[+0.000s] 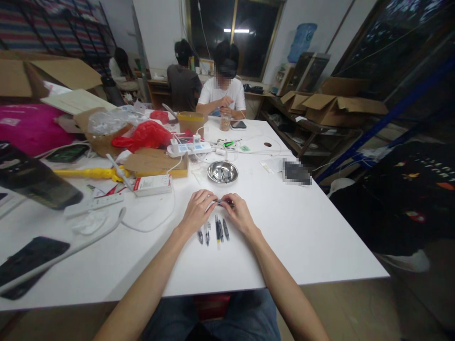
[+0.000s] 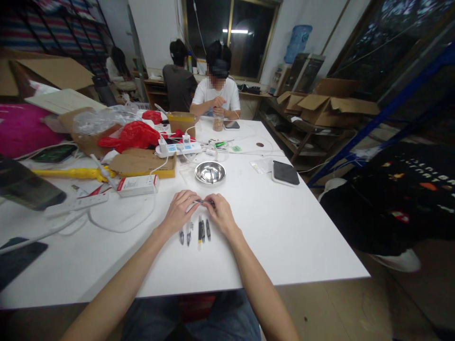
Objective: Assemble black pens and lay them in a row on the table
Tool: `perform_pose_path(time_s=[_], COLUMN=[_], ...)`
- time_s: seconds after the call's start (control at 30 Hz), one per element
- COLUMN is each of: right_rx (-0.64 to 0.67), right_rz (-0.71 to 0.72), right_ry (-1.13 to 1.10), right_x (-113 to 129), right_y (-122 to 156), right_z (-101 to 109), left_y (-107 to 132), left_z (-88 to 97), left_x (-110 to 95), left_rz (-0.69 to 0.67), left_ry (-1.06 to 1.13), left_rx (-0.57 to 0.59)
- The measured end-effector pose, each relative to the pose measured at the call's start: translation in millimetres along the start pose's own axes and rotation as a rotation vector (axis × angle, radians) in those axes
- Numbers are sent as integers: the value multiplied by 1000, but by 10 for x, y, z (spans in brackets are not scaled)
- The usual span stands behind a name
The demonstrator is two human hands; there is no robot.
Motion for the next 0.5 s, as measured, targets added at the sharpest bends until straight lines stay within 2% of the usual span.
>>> perform_pose_path(time_s=[0.13,0.23,0.37,0.5], right_rx=[-84,-70,-19,-76], right_rz=[-142,-170,-133,-31], right_ry=[-155,-164,-147,-196], right_x=[-100,-137,-121,-3], right_y=[11,13,14,10], right_z=[-2,-29,-74,-37], left_y=[-4,16,46,79], left_z=[-20,-32,-58,-63], left_x=[6,28,58,162], left_rz=[-28,-17,22,149], left_ry=[-20,-17,-64,-138], left_rx=[-8,8,63,114])
Point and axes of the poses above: each hand's wrist, its own y-axis away from the middle knuckle, its own z-axis out of the back of the hand, x = y × z, the point moved 8 cm from there along -y, towards the middle knuckle, and after that the axes turned 9 degrees about -x, right-handed, at the moved point
